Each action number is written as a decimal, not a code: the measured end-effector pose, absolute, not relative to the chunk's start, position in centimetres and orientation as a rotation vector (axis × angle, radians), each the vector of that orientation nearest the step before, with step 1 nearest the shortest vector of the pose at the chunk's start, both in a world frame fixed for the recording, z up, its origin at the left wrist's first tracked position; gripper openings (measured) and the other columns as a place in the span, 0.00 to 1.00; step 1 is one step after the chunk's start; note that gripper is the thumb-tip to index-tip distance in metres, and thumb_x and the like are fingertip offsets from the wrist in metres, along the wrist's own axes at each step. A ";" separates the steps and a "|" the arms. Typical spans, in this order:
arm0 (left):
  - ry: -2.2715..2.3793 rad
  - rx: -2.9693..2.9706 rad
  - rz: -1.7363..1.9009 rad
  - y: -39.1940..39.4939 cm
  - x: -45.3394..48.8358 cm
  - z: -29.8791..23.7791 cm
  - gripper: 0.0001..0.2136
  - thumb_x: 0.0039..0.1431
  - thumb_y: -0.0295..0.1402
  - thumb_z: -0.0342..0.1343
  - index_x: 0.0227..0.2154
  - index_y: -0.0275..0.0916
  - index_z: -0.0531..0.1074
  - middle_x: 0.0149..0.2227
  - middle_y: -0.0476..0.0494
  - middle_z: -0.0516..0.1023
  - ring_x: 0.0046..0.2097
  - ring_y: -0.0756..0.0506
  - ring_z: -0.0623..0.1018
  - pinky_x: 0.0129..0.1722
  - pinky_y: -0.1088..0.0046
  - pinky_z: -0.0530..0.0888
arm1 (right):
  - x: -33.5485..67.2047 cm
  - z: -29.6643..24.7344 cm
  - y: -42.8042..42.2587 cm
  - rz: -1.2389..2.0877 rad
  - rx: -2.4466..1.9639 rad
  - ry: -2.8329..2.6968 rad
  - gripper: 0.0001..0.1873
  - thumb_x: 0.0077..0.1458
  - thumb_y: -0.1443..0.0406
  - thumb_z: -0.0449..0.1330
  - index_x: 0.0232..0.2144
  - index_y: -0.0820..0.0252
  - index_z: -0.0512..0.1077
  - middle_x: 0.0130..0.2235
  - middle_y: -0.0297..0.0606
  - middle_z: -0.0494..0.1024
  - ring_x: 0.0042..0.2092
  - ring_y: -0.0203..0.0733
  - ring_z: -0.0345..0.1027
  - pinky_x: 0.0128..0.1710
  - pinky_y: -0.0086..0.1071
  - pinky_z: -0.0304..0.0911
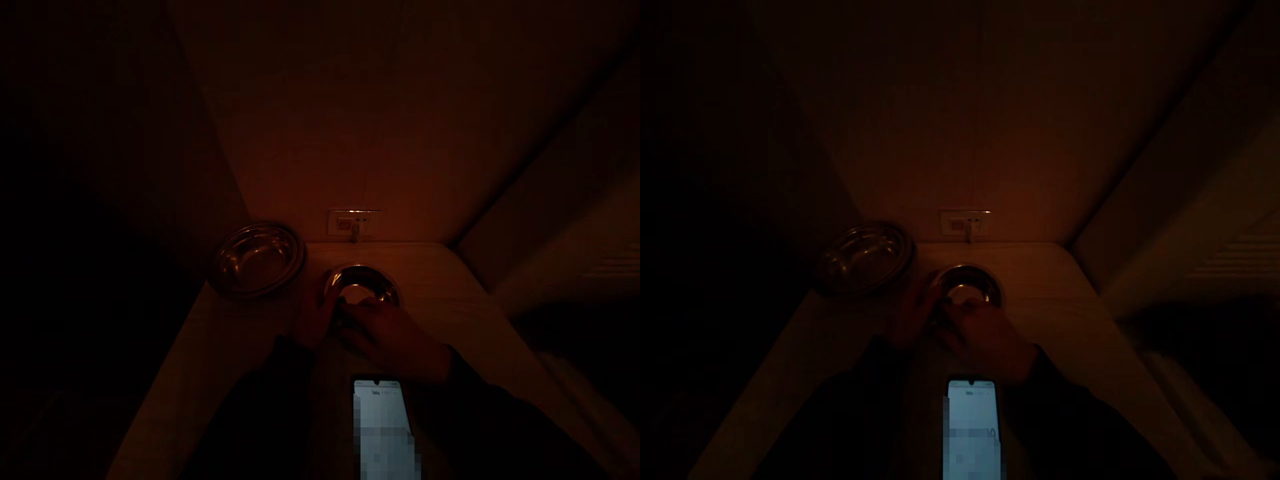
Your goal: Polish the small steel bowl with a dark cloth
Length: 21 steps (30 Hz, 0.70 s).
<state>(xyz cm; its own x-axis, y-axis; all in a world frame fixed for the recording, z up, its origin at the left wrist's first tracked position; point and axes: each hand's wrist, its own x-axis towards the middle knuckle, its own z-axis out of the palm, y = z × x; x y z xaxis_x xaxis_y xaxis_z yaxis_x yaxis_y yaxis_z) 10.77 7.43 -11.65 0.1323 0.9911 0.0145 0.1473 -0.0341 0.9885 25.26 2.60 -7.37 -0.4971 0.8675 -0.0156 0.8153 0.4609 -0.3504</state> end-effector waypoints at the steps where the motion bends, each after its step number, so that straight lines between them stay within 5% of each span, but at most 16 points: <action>1: 1.223 1.393 1.051 7.5 10.7 -11.7 0.17 0.58 0.35 0.49 0.50 0.38 0.69 0.53 0.41 0.73 0.54 0.44 0.71 0.55 0.67 0.65 | 25.0 -7.6 2.6 0.439 -1.481 -2.527 0.22 0.62 0.58 0.47 0.53 0.63 0.64 0.41 0.47 0.75 0.42 0.47 0.67 0.42 0.39 0.60; 15: 1.313 1.334 1.089 7.8 10.9 -12.3 0.14 0.56 0.34 0.50 0.44 0.35 0.70 0.43 0.38 0.79 0.45 0.42 0.77 0.45 0.64 0.72 | 26.9 -5.2 2.1 0.539 -1.422 -2.729 0.13 0.56 0.62 0.52 0.41 0.58 0.72 0.37 0.43 0.77 0.39 0.46 0.70 0.40 0.37 0.60; 21: 1.275 1.298 1.131 7.8 11.0 -12.3 0.14 0.56 0.33 0.50 0.43 0.35 0.72 0.44 0.39 0.79 0.46 0.44 0.77 0.48 0.66 0.71 | 25.7 -6.3 2.3 0.597 -1.303 -2.675 0.18 0.59 0.61 0.50 0.49 0.60 0.67 0.41 0.45 0.75 0.41 0.45 0.67 0.42 0.37 0.60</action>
<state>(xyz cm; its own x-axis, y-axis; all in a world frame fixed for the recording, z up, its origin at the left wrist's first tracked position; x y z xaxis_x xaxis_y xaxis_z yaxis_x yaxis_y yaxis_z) 11.02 7.80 -12.28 0.0251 0.9997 -0.0076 0.1118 0.0048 0.9937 25.71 2.33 -6.29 -0.6269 0.7756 -0.0744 0.7337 0.5555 -0.3913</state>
